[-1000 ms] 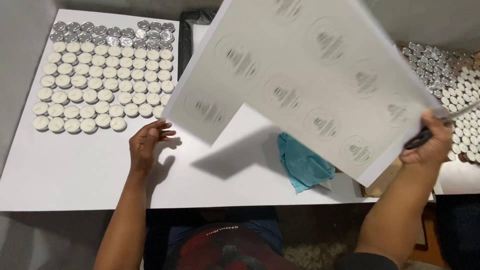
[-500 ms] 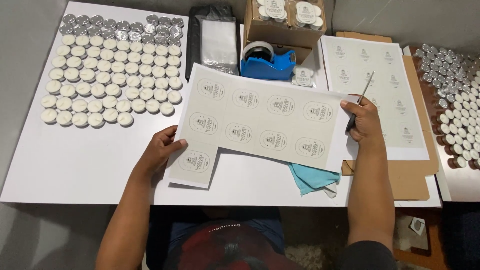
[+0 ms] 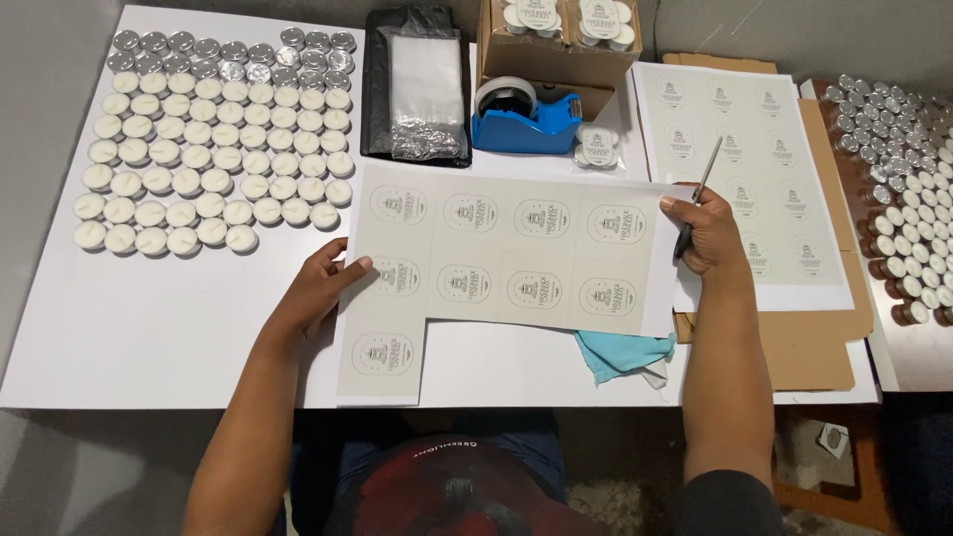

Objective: Cutting out circular labels from a printed sheet using scissors at a labeling station.

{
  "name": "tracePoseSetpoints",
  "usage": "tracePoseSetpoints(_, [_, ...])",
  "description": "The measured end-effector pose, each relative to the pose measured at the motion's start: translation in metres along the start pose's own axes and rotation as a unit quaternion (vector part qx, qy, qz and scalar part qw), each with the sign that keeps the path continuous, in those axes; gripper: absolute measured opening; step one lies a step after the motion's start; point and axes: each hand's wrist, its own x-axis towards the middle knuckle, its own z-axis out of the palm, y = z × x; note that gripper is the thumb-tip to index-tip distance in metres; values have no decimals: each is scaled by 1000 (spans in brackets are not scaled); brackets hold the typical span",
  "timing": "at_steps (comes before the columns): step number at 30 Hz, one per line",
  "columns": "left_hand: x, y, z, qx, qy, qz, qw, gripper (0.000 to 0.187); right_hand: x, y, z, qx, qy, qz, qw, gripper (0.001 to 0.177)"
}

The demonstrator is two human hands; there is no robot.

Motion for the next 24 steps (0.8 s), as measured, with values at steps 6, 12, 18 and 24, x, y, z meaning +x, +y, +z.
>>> tracePoseSetpoints(6, [-11,24,16,-2,16,45,999,44,30,33,-28,-11,-30,5,999,17])
tracePoseSetpoints(12, [-13,21,-12,-57,55,109,991,44,-38,-20,-14,-126,-107,1,986,43])
tracePoseSetpoints(18, [-10,21,-21,-76,84,144,983,42,-89,-27,-10,-342,-110,13,933,69])
tracePoseSetpoints(24, [-8,11,-23,-102,83,152,980,39,-120,-20,5,-396,-20,-88,914,50])
